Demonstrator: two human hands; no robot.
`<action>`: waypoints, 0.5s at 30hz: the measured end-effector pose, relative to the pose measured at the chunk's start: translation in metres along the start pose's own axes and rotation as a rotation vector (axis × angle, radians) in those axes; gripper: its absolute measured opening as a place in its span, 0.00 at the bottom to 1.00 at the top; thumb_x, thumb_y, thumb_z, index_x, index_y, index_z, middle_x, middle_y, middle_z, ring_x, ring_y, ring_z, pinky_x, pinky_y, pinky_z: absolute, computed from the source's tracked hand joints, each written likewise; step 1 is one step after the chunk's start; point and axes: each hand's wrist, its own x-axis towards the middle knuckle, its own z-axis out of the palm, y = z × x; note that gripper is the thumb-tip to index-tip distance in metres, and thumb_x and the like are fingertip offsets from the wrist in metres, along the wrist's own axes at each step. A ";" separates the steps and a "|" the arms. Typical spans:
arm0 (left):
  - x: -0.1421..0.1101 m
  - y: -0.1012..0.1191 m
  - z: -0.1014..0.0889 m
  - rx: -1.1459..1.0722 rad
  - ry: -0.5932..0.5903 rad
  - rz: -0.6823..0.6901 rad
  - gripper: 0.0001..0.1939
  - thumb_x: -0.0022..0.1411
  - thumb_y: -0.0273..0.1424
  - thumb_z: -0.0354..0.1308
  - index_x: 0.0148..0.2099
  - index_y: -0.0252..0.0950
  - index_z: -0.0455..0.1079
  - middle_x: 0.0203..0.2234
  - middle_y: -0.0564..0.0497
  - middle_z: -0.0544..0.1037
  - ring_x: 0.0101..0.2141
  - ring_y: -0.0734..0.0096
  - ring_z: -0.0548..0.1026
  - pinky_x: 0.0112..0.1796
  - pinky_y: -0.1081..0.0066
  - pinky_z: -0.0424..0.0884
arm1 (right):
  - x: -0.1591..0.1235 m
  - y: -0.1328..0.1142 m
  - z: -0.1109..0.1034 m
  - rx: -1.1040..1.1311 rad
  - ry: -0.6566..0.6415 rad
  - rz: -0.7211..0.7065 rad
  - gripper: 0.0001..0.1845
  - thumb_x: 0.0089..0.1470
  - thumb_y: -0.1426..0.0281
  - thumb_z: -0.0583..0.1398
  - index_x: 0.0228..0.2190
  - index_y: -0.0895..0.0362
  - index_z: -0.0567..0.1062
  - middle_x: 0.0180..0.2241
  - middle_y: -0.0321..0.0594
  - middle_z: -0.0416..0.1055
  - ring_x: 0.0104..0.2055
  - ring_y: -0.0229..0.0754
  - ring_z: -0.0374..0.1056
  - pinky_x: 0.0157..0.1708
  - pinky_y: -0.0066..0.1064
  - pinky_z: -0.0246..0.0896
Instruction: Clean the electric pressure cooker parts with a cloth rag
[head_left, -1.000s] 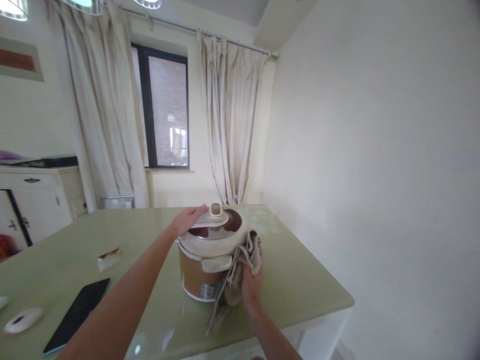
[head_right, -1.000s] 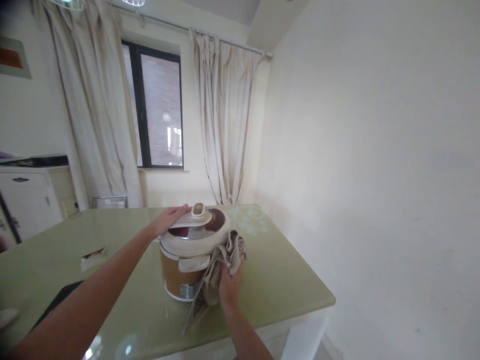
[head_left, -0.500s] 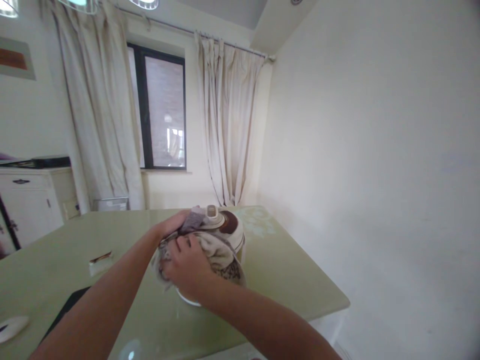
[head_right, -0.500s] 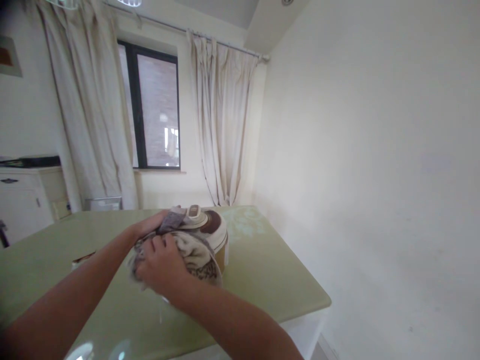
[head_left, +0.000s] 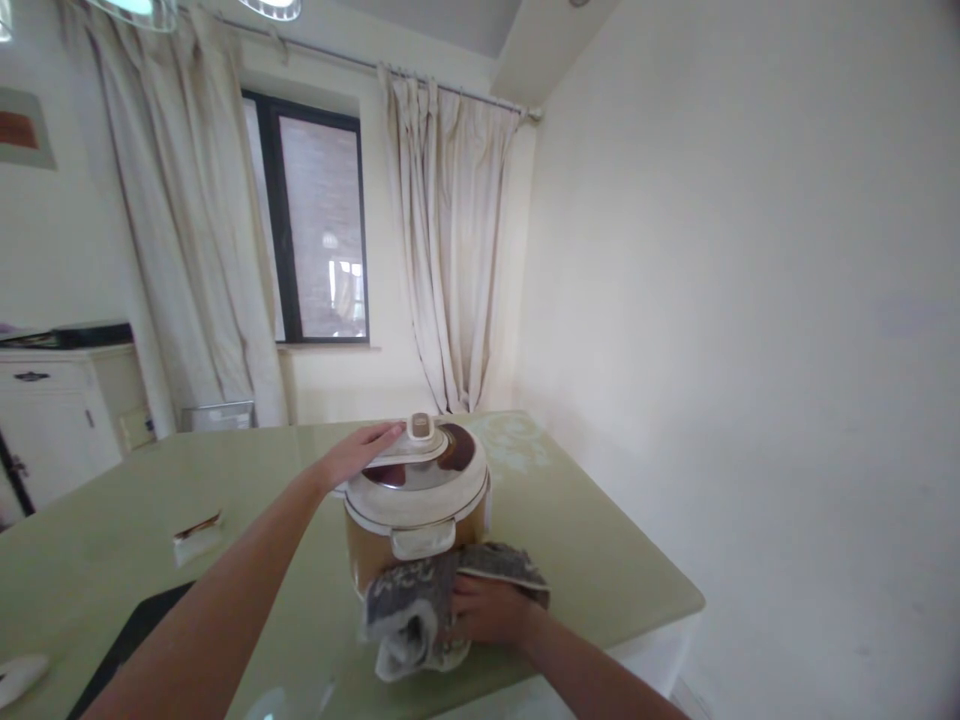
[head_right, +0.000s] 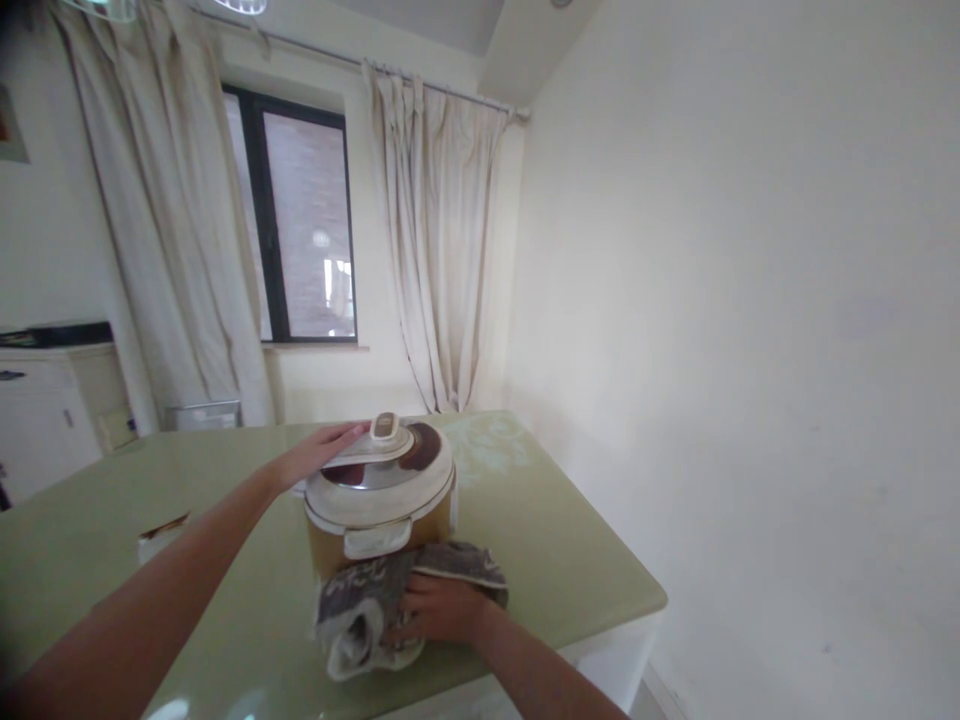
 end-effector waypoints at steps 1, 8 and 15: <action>0.000 0.000 0.000 0.003 0.000 0.002 0.41 0.56 0.66 0.58 0.57 0.42 0.82 0.55 0.48 0.83 0.60 0.44 0.75 0.65 0.57 0.65 | -0.007 0.010 -0.005 0.018 -0.004 -0.033 0.02 0.51 0.58 0.71 0.29 0.35 0.84 0.34 0.28 0.82 0.40 0.40 0.77 0.45 0.29 0.73; 0.001 -0.002 0.001 0.043 0.010 -0.013 0.42 0.58 0.68 0.55 0.57 0.41 0.82 0.57 0.48 0.82 0.60 0.44 0.75 0.65 0.58 0.63 | -0.003 0.044 -0.023 0.016 0.153 0.166 0.24 0.50 0.60 0.67 0.50 0.47 0.84 0.54 0.50 0.78 0.57 0.61 0.73 0.55 0.52 0.70; 0.004 -0.005 0.003 0.036 -0.004 0.020 0.40 0.59 0.67 0.55 0.56 0.42 0.82 0.57 0.49 0.82 0.59 0.46 0.76 0.65 0.59 0.65 | 0.113 0.008 -0.099 0.032 0.246 0.242 0.27 0.61 0.52 0.63 0.57 0.50 0.78 0.52 0.47 0.75 0.58 0.55 0.66 0.62 0.52 0.58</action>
